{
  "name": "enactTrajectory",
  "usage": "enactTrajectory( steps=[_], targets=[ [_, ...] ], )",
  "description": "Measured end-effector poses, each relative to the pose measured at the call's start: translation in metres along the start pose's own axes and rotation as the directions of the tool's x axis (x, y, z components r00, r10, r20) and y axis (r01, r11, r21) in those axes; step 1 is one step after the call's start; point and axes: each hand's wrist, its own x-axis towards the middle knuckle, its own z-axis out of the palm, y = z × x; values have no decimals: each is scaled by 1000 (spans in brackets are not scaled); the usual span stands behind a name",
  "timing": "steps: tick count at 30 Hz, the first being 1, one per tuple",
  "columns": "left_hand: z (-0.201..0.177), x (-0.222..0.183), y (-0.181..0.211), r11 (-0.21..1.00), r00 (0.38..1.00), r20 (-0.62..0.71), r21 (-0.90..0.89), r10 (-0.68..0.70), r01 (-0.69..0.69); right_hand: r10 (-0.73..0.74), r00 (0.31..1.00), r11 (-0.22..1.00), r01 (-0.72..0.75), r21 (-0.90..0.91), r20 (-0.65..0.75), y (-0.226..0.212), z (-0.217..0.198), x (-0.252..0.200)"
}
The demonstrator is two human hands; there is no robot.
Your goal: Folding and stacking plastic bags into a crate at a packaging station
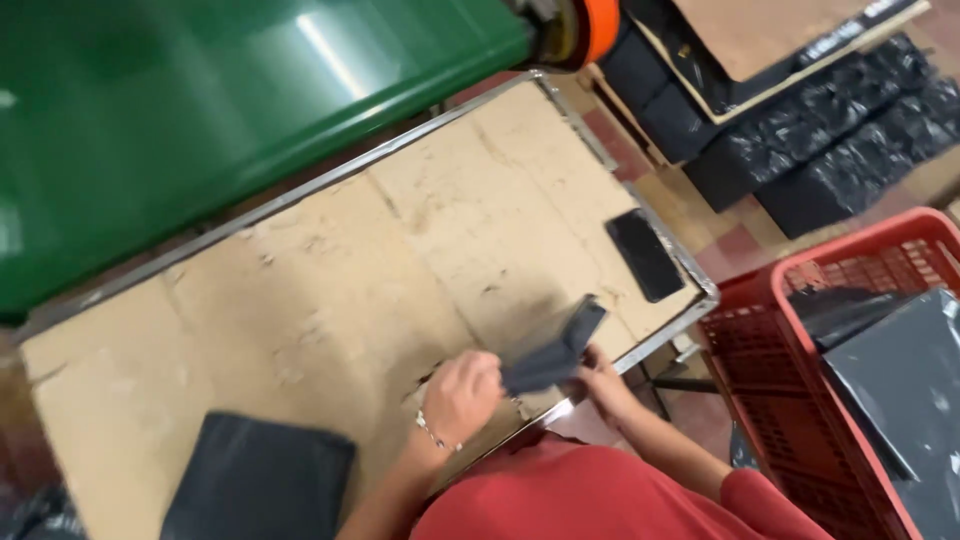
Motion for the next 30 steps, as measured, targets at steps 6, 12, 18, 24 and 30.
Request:
enactTrajectory(
  steps=[6, 12, 18, 24, 30],
  targets=[
    [-114, -60, 20, 989, 921, -381, 147, 77, -22, -335, 852, 939, 337, 68, 402, -16, 71, -30],
    [-239, -175, -77, 690, 968, -240, 690, -67, 219, -446, 831, 884, 467, 18, 333, 77, 205, -87],
    [-277, -281, -153, 725, 763, -74, 265, -642, 636, -311, 865, 916, 383, -117, 394, 167, 308, -109],
    [-217, -349, -207, 705, 713, -7, 142, -701, 695, -237, 909, 922, 322, -215, 344, 197, 339, -124],
    [-196, -364, -222, 662, 669, -35, 110, -743, 741, -212, 945, 924, 276, -263, 248, 203, 341, -111]
  ],
)
